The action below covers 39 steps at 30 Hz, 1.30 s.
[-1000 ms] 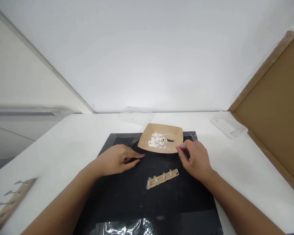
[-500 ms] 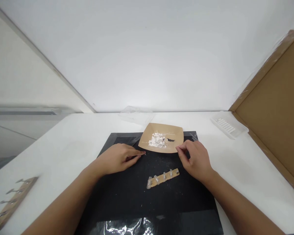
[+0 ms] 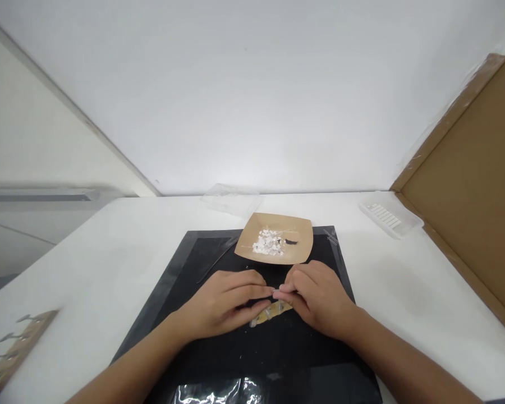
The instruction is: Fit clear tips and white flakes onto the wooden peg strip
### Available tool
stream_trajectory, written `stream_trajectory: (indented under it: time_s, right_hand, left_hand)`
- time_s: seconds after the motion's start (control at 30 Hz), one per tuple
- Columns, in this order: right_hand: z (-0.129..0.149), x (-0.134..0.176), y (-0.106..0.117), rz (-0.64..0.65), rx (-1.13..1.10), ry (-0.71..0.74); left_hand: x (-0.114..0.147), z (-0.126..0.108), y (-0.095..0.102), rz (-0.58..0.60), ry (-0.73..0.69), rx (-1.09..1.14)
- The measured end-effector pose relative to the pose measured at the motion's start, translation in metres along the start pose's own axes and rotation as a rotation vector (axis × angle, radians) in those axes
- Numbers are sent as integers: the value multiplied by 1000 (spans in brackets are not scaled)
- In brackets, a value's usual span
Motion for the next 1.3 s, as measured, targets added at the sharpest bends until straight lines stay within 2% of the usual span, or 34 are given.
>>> stream_trajectory:
  time_s: [0.2,0.37,0.5,0.83,1.07,1.3]
  right_hand:
    - [-2,3,-7,80,-88,-69]
    - [0,5,-13,136,-153,-86]
    - [1,6,-14,148,-170,-97]
    - [14,5,-11,114,-102,47]
    - [18,1,-9,72,-87,108]
    - [17,2,-15,91,-62,114]
  left_hand:
    - [0,-6,5,-63,-37,-33]
    - [-2,-11,6,-24,-83,-28]
    - [-3,-16,7,-43,-130,-44]
    - [-3,-11,0,-27,-38,20]
    - [-4,-19,2,-41,-106,-165]
    - [-7,-22,-1,-26,-113,-170]
Point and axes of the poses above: each hand's wrist, its own x-axis away from the middle knuckle, its own y-axis out of the back of the hand, z = x × y, the point moved 9 cm from there along -x, towards the middle knuckle, and after that the axes turned 6 degrees about -z, right-handed, at the moved point
